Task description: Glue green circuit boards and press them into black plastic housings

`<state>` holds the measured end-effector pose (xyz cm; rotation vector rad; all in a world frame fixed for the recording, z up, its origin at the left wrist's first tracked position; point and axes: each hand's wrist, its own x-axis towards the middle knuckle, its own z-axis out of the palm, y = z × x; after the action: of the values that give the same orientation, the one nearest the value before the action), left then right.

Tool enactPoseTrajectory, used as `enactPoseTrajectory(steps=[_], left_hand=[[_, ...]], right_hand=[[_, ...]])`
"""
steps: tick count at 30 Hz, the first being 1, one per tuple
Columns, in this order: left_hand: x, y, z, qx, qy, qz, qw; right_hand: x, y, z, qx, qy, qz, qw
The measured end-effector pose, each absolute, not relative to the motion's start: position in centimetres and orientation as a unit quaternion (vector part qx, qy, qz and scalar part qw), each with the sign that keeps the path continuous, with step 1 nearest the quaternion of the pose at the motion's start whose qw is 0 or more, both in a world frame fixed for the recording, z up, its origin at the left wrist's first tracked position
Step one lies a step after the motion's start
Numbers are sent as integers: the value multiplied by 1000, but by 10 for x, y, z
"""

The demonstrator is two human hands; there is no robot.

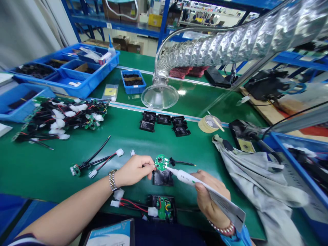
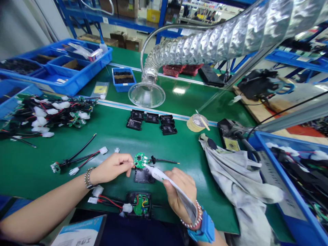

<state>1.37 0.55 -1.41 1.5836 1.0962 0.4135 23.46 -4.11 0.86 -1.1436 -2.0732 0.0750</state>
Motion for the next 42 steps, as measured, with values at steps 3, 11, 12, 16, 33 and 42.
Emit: enactPoseTrajectory(steps=[3,11,12,16,33,42], left_hand=[[14,5,-13,668,463,176,556],[13,4,-10,676,440,182,562],[13,3,-10,678,438,183,561],[13,3,-12,686,433,187,554],[11,4,-14,695,457,167,529],[11,6,-15,676,454,169,556]], right_hand=[[231,-41,11,-432,-808,49,397],[219,-37,10,-398,-828,69,389],[219,-37,10,-399,-829,63,387],[219,-36,11,-396,-840,44,369],[241,-2,-2,-527,-414,519,530],[313,104,-12,-499,-188,546,646]])
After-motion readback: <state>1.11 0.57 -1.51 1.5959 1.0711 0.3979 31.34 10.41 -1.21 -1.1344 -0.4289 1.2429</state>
